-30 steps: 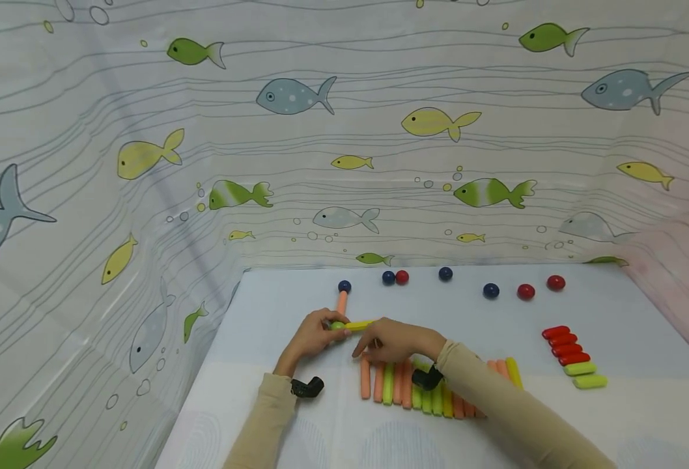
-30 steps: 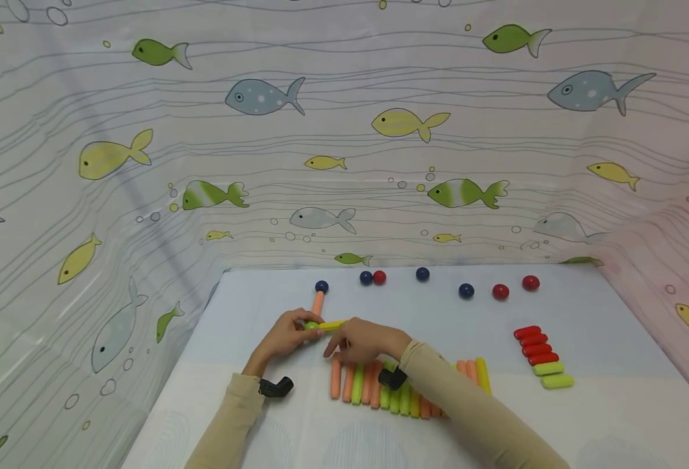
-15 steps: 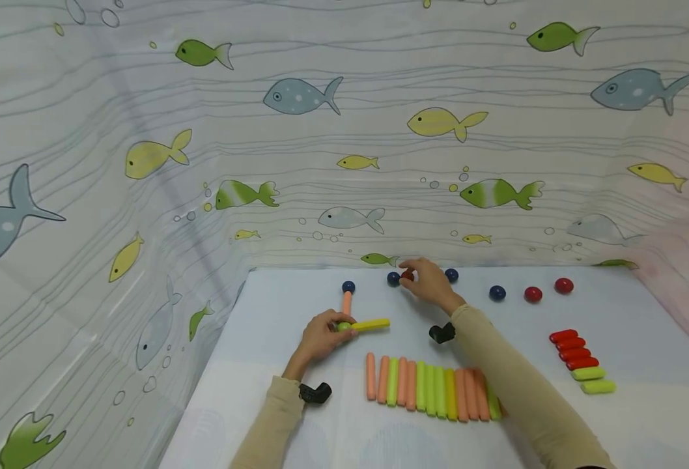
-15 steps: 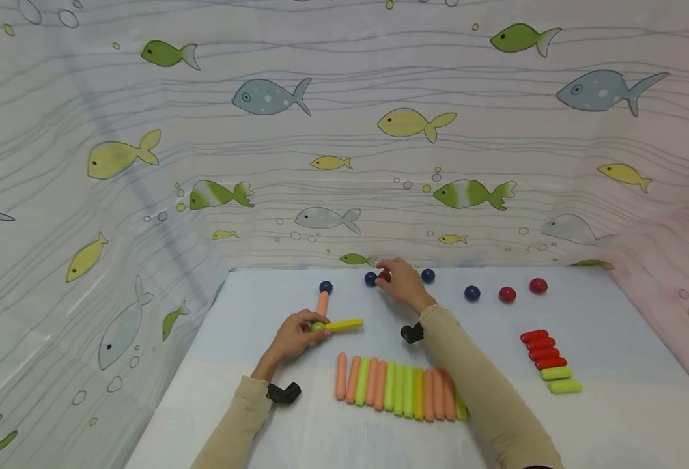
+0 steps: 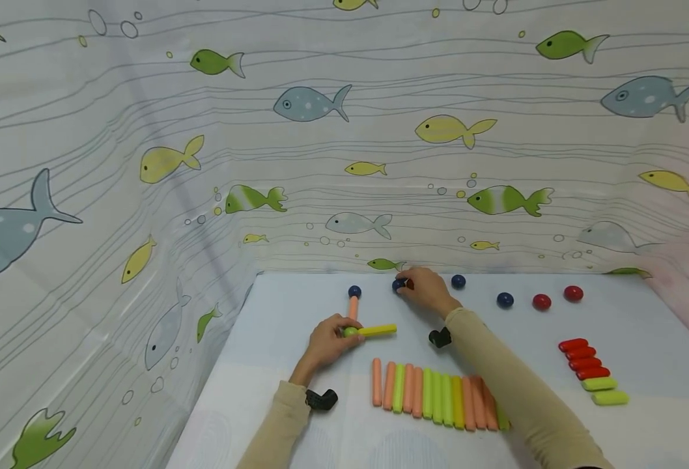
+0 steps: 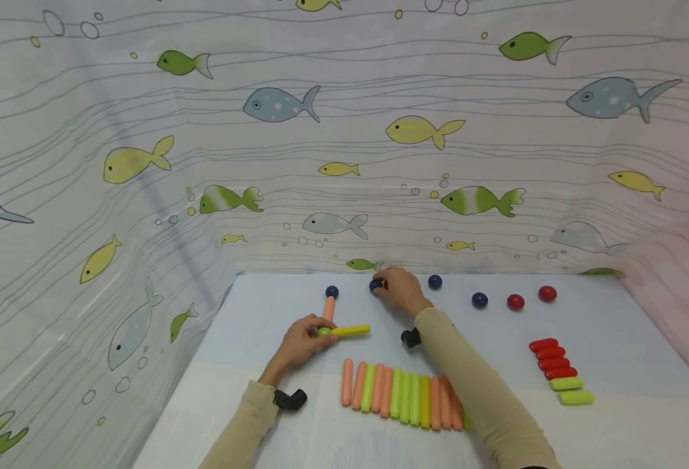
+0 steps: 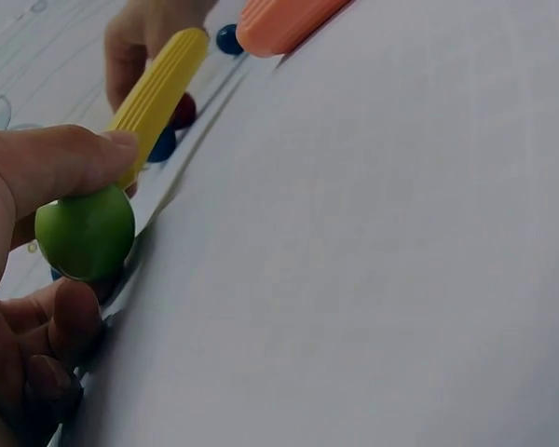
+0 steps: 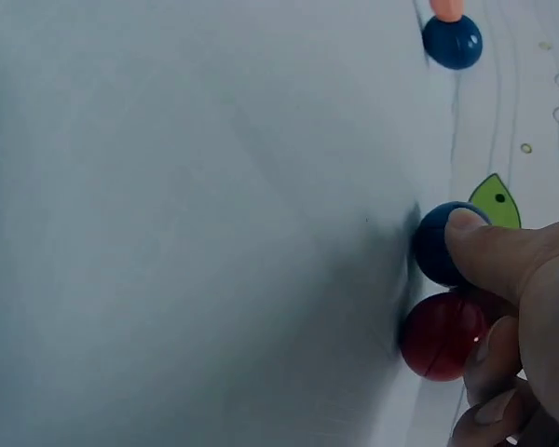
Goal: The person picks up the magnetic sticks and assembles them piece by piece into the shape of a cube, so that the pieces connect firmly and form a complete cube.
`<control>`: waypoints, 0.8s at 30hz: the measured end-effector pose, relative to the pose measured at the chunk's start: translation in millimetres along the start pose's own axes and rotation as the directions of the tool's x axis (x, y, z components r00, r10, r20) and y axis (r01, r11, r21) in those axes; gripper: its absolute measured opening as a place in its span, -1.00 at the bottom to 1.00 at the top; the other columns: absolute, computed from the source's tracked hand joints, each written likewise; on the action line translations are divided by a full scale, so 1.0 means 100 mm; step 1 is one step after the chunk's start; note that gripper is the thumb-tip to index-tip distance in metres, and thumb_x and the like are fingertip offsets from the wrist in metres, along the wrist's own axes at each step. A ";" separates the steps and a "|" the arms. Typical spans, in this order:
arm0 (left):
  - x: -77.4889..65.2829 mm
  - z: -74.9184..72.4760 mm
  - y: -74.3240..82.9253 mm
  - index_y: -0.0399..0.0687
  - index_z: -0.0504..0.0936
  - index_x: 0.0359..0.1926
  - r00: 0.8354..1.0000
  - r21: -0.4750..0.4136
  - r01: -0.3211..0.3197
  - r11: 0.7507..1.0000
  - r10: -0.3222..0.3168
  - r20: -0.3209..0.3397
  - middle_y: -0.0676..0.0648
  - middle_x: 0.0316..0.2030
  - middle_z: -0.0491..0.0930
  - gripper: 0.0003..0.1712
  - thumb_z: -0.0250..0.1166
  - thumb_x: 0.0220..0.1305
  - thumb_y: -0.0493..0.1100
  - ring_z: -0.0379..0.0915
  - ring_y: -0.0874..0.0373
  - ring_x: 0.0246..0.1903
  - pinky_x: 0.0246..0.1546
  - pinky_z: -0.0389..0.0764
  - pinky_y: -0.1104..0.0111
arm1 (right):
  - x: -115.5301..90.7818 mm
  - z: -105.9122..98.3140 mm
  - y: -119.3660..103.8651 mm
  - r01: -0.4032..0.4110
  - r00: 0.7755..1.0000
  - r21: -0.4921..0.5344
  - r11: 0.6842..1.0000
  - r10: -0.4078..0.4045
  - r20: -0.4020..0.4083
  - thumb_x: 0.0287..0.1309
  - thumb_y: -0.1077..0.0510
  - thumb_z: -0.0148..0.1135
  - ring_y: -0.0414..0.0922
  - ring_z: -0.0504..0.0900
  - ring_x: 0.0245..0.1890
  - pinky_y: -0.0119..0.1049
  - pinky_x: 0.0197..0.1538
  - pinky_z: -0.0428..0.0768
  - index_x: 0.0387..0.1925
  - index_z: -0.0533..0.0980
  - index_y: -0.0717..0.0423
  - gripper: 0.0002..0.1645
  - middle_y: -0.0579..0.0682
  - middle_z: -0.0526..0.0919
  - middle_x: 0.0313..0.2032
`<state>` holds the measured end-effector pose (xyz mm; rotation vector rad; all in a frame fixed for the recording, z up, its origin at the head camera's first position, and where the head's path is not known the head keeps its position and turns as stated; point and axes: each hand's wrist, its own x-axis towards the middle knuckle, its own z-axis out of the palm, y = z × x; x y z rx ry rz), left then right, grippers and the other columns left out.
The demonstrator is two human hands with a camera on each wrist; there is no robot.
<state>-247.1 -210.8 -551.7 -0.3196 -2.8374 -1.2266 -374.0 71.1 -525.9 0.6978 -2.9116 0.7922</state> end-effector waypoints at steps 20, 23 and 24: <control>0.01 0.00 -0.05 0.18 0.85 -0.07 1.000 -0.045 0.002 0.999 -0.001 0.025 0.11 -0.33 0.60 -0.76 0.55 0.24 0.02 0.36 0.28 -0.43 -0.36 0.37 0.43 | -0.61 -0.24 0.05 0.160 0.982 0.186 0.969 -0.175 0.069 0.27 0.11 0.53 -0.02 0.73 -0.01 -0.24 -0.06 0.64 0.07 0.72 0.06 -0.64 -0.01 0.82 -0.03; 0.01 -0.02 -0.03 0.21 0.85 -0.07 1.000 -0.050 0.013 0.999 -0.012 0.027 0.13 -0.34 0.59 -0.76 0.55 0.25 0.03 0.37 0.26 -0.43 -0.36 0.37 0.42 | -0.74 -0.23 0.06 0.160 0.975 0.181 0.970 -0.184 0.125 0.27 0.09 0.52 -0.08 0.73 0.00 -0.25 -0.03 0.64 0.07 0.72 0.01 -0.65 -0.07 0.82 -0.04; 0.01 -0.02 -0.02 0.21 0.85 -0.07 1.000 -0.052 0.015 0.999 -0.014 0.026 0.13 -0.34 0.59 -0.76 0.55 0.25 0.03 0.37 0.25 -0.43 -0.36 0.37 0.42 | -0.78 -0.22 0.06 0.168 0.971 0.179 0.969 -0.194 0.140 0.28 0.09 0.52 -0.09 0.73 -0.01 -0.25 -0.03 0.64 0.08 0.72 0.02 -0.65 -0.07 0.82 -0.04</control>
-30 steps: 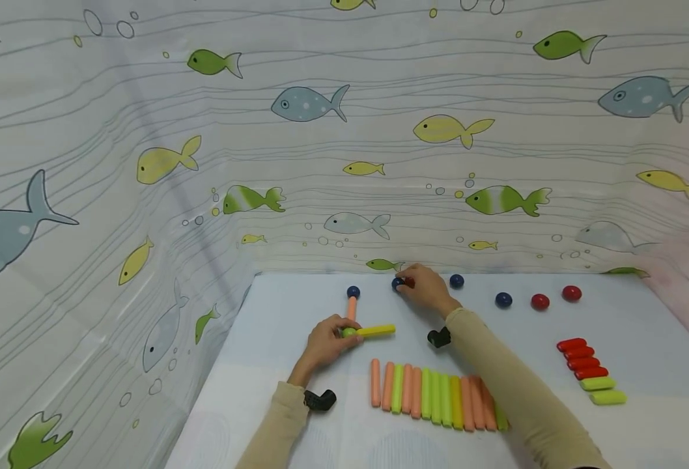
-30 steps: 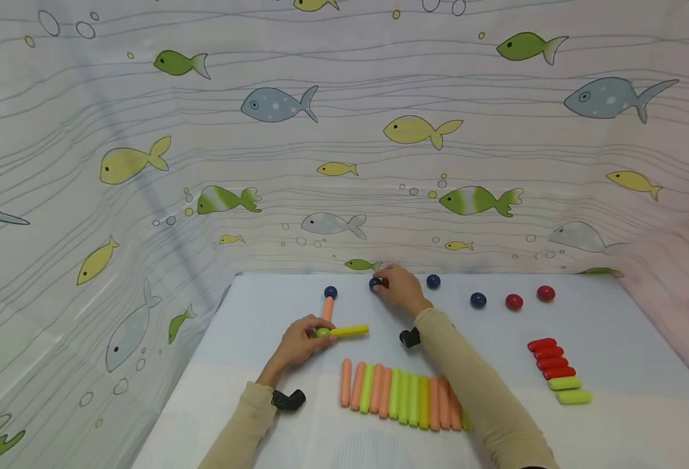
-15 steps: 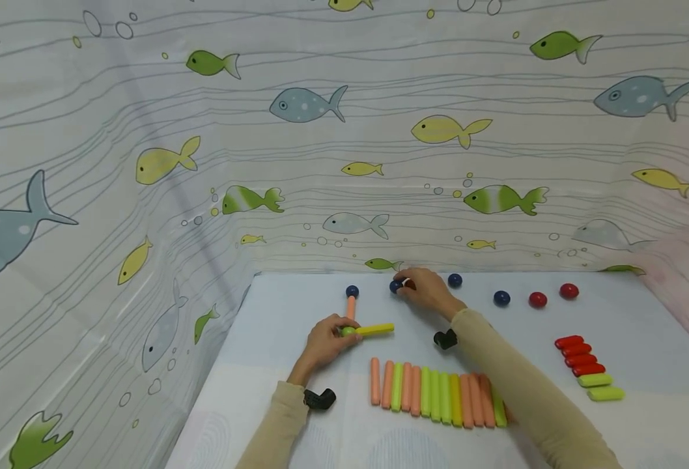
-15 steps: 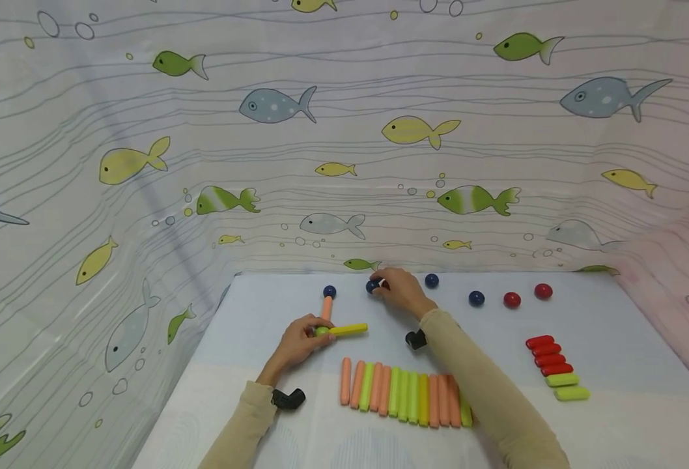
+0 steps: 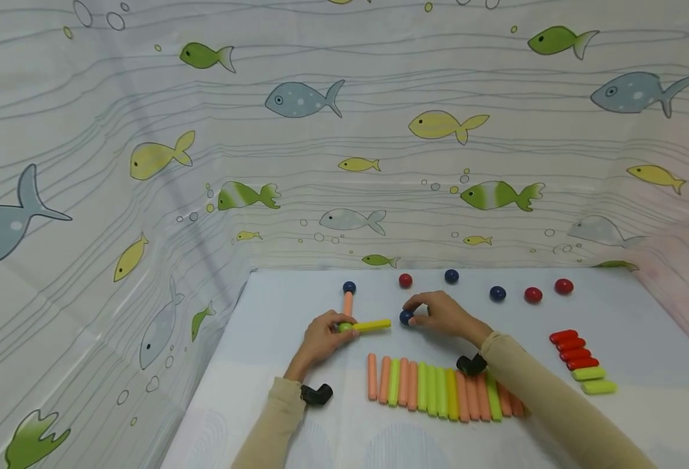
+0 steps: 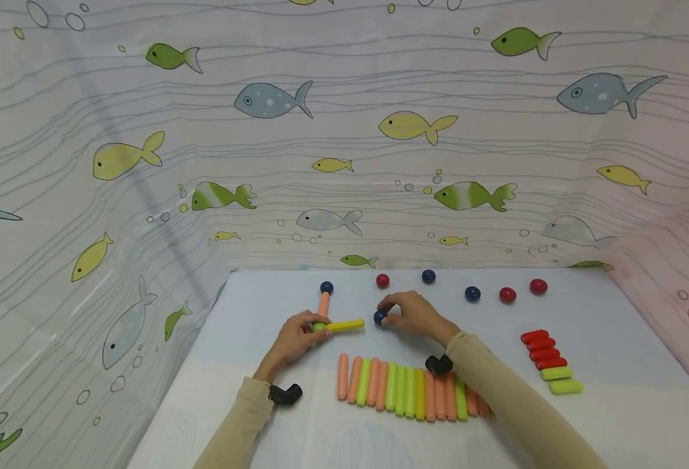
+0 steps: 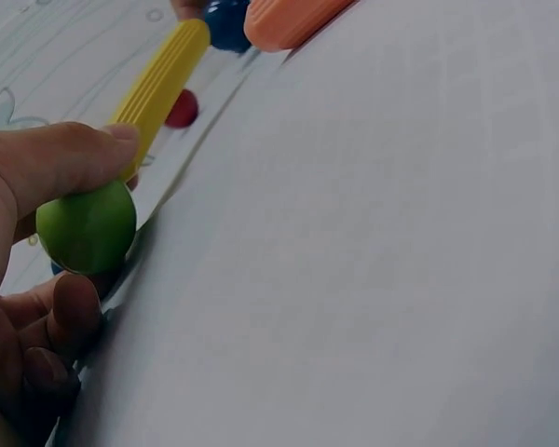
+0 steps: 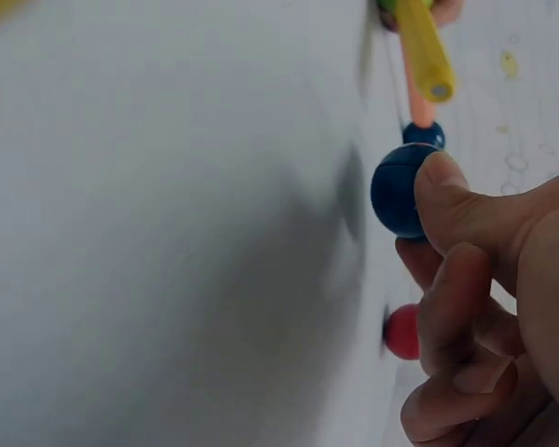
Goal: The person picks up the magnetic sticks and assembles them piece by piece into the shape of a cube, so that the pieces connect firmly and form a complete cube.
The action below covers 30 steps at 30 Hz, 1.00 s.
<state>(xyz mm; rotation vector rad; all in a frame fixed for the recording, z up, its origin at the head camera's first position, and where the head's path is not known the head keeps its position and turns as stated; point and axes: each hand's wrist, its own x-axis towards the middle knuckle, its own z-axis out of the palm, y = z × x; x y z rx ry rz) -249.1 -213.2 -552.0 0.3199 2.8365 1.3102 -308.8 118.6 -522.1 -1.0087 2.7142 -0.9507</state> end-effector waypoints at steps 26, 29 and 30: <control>0.00 0.02 0.09 0.20 0.84 -0.06 1.000 0.163 -0.030 0.986 0.031 -0.005 0.10 -0.28 0.58 -0.75 0.52 0.26 0.07 0.33 0.26 -0.42 -0.38 0.31 0.39 | -0.09 0.12 -0.21 -0.057 0.995 0.144 0.988 0.044 0.086 0.42 0.02 0.39 -0.24 0.58 -0.49 -0.37 -0.36 0.64 0.17 0.61 0.16 -0.57 0.05 0.75 -0.04; -0.01 0.03 0.09 0.19 0.84 -0.06 1.000 0.168 -0.025 0.985 0.026 -0.004 0.09 -0.29 0.57 -0.74 0.53 0.26 0.07 0.32 0.26 -0.42 -0.38 0.29 0.39 | -0.10 0.16 -0.30 -0.036 0.999 0.056 0.998 0.037 -0.021 0.37 0.00 0.43 -0.29 0.50 -0.46 -0.41 -0.35 0.53 0.02 0.66 0.06 -0.70 -0.09 0.70 -0.21; -0.01 0.03 0.10 0.19 0.84 -0.06 1.000 0.169 -0.025 0.985 0.027 -0.005 0.09 -0.29 0.56 -0.74 0.53 0.25 0.07 0.32 0.25 -0.42 -0.38 0.29 0.39 | -0.11 0.18 -0.36 -0.027 0.998 0.030 0.999 0.029 -0.051 0.36 0.01 0.45 -0.30 0.48 -0.45 -0.41 -0.36 0.49 -0.06 0.67 0.03 -0.76 -0.13 0.67 -0.28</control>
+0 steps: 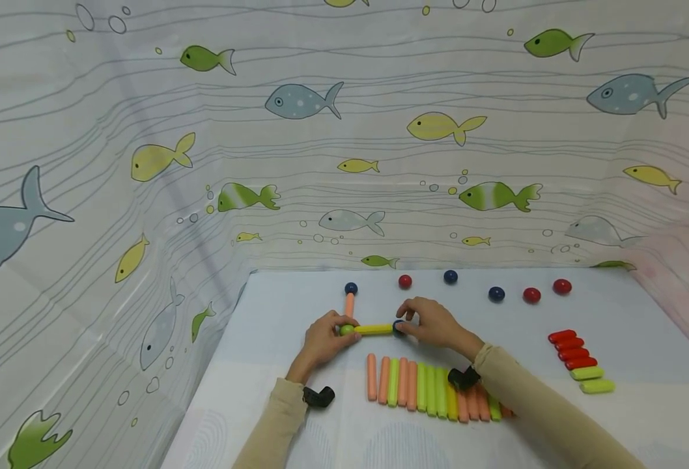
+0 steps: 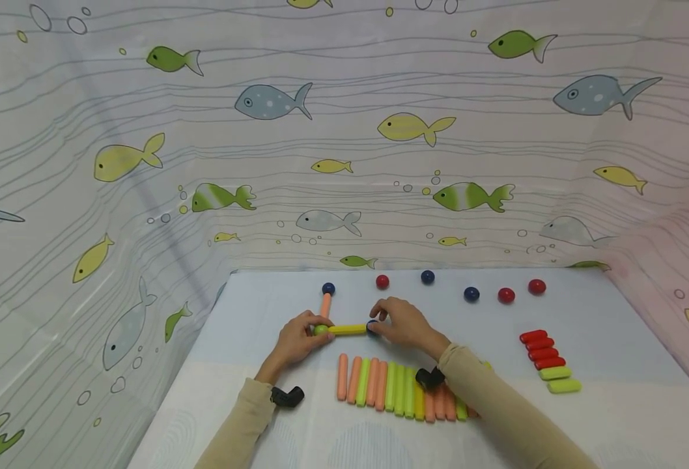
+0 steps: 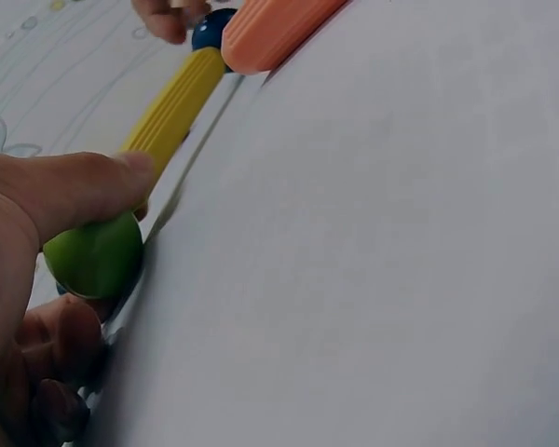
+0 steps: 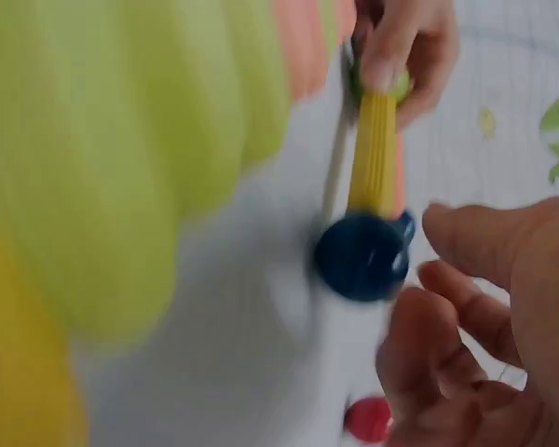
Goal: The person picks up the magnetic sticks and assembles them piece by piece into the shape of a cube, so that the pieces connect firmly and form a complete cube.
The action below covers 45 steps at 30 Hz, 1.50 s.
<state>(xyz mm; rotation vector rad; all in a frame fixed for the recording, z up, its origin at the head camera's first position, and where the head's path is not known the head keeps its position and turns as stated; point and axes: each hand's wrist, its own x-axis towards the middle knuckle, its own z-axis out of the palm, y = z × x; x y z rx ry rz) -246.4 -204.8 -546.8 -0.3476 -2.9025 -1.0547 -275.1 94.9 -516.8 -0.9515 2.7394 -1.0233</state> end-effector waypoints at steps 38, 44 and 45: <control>0.04 -0.07 -0.09 -0.23 0.46 0.40 0.975 -0.509 0.189 0.840 -0.221 -0.002 -0.33 0.20 0.56 -0.41 0.35 0.39 -0.32 0.60 0.17 -0.62 -0.62 0.56 0.40 | 0.03 0.07 -0.46 -0.325 0.946 0.271 0.906 0.312 0.091 0.29 -0.08 0.36 -0.17 0.57 -0.51 -0.31 -0.42 0.53 -0.27 0.70 0.06 -0.72 -0.06 0.71 -0.43; 0.08 -0.15 -0.13 -0.26 0.56 0.33 0.969 -0.568 0.217 0.794 -0.245 0.027 -0.33 0.15 0.56 -0.54 0.25 0.45 -0.38 0.64 0.16 -0.60 -0.59 0.62 0.41 | 0.00 -0.17 -0.02 -0.436 0.896 0.359 0.825 0.436 0.086 0.37 -0.12 0.35 -0.10 0.60 -0.42 -0.25 -0.34 0.52 0.17 0.61 0.17 -0.46 0.02 0.79 -0.19; 0.09 -0.17 -0.14 -0.27 0.56 0.32 0.969 -0.569 0.218 0.793 -0.247 0.028 -0.33 0.14 0.56 -0.55 0.23 0.45 -0.39 0.64 0.16 -0.60 -0.59 0.62 0.40 | -0.02 -0.20 0.04 -0.449 0.889 0.366 0.815 0.449 0.092 0.39 -0.11 0.33 -0.09 0.60 -0.41 -0.25 -0.33 0.51 0.24 0.57 0.18 -0.42 0.03 0.79 -0.16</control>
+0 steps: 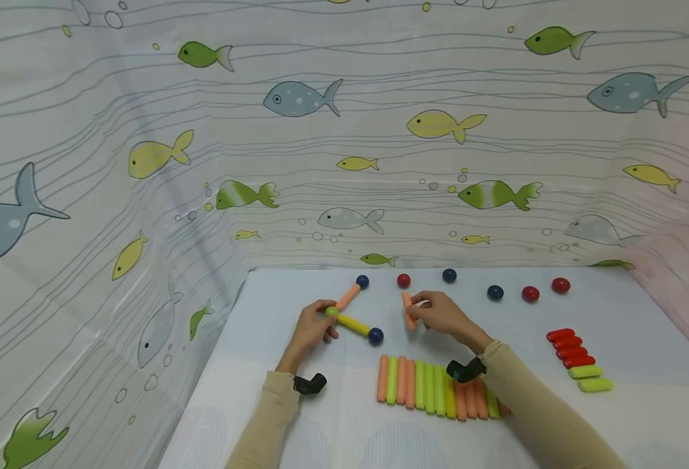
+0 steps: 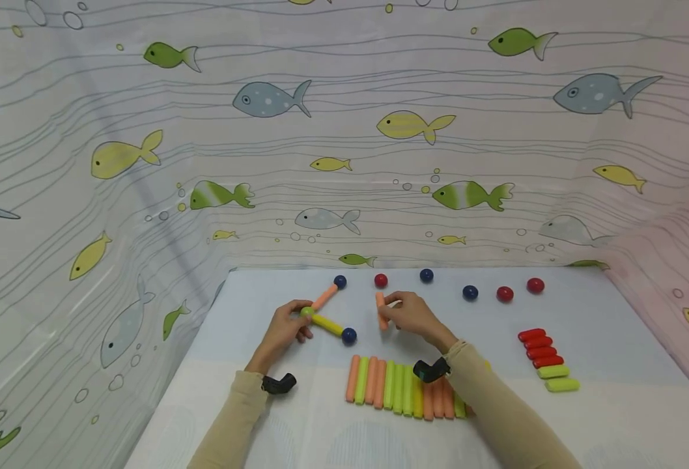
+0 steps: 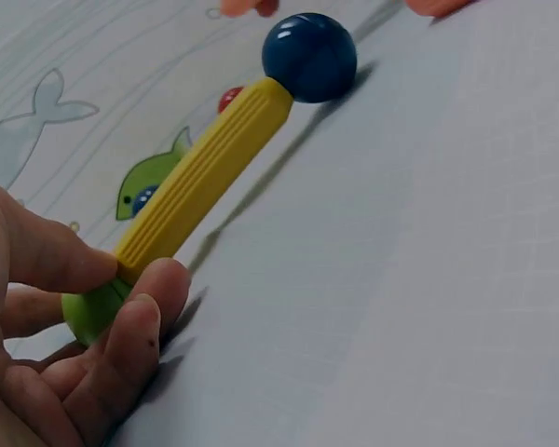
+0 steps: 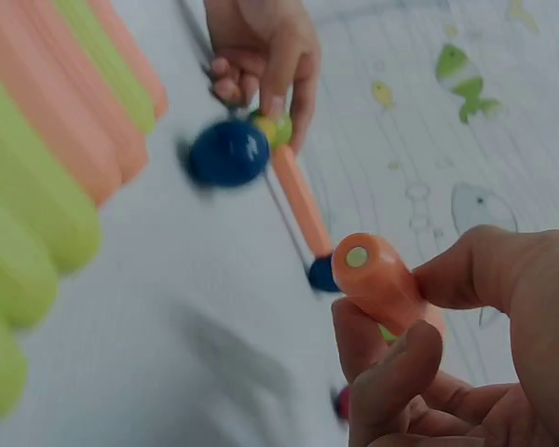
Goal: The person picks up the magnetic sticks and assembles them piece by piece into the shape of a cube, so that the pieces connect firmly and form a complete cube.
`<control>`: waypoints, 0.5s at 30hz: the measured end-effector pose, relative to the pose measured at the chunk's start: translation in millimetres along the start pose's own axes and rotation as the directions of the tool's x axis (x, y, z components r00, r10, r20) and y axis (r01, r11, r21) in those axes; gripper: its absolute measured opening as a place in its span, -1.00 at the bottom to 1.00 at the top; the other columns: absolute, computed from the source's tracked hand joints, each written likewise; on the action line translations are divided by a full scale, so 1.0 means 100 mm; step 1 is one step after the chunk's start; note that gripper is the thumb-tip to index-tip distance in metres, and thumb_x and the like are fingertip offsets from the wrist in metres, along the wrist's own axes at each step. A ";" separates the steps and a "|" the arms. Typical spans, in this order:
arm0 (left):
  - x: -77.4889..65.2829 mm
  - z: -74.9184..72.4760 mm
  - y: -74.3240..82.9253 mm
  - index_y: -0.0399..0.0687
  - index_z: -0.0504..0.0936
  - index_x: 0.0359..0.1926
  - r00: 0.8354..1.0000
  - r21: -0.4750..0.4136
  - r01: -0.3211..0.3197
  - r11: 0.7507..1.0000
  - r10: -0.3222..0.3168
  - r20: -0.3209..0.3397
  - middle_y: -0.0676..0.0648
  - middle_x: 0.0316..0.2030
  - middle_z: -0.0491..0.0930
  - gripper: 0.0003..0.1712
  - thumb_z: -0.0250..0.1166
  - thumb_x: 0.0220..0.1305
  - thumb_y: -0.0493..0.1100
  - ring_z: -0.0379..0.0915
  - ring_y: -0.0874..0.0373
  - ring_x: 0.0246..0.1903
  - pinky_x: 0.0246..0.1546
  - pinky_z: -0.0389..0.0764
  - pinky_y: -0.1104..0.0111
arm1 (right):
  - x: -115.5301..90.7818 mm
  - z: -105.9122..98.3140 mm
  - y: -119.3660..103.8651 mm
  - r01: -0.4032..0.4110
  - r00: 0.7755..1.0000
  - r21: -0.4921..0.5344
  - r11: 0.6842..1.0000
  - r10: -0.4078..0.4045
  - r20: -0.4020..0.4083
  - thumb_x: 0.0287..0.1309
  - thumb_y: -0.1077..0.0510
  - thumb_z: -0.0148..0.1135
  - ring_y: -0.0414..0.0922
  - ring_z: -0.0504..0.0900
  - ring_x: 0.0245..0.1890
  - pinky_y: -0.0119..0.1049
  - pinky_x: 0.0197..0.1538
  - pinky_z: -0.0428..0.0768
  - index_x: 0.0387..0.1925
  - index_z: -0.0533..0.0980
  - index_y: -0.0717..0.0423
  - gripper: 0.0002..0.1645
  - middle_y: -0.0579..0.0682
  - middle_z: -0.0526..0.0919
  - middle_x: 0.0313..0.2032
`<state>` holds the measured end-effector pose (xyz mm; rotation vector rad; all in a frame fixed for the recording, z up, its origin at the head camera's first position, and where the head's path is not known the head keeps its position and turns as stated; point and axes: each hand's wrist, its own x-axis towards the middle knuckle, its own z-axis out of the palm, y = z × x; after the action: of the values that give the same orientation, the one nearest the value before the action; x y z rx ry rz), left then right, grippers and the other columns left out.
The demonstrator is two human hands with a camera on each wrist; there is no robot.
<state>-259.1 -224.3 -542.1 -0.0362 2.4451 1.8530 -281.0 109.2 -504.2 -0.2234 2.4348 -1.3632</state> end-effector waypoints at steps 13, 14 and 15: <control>0.24 -0.09 0.13 -0.22 0.60 0.29 0.990 0.078 0.058 0.995 -0.068 0.126 -0.29 0.06 0.57 -0.58 0.11 0.49 -0.43 0.61 0.11 -0.54 -0.52 0.64 0.39 | -0.01 -0.26 0.34 -0.104 0.995 0.078 0.992 0.102 0.019 0.36 -0.10 0.39 -0.09 0.63 -0.39 -0.26 -0.28 0.47 0.36 0.42 0.20 -0.27 0.03 0.76 -0.26; 0.26 -0.09 0.14 -0.21 0.60 0.28 0.988 0.089 0.056 0.995 -0.068 0.140 -0.28 0.01 0.59 -0.58 0.10 0.49 -0.43 0.61 0.11 -0.54 -0.52 0.64 0.38 | -0.01 -0.25 0.34 -0.109 0.994 0.090 0.990 0.107 0.021 0.36 -0.10 0.39 -0.09 0.64 -0.40 -0.26 -0.27 0.48 0.40 0.40 0.16 -0.26 0.02 0.76 -0.28; 0.28 -0.08 0.15 -0.20 0.61 0.28 0.986 0.100 0.052 0.994 -0.067 0.151 -0.28 -0.04 0.61 -0.58 0.09 0.49 -0.43 0.61 0.11 -0.53 -0.51 0.64 0.38 | -0.01 -0.25 0.35 -0.108 0.994 0.101 0.989 0.106 0.028 0.37 -0.09 0.38 -0.09 0.64 -0.41 -0.25 -0.27 0.49 0.44 0.38 0.11 -0.25 0.03 0.76 -0.29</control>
<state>-288.6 -227.1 -527.8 0.0381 2.3967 1.6460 -288.1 147.9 -521.8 -0.0811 2.3158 -1.4249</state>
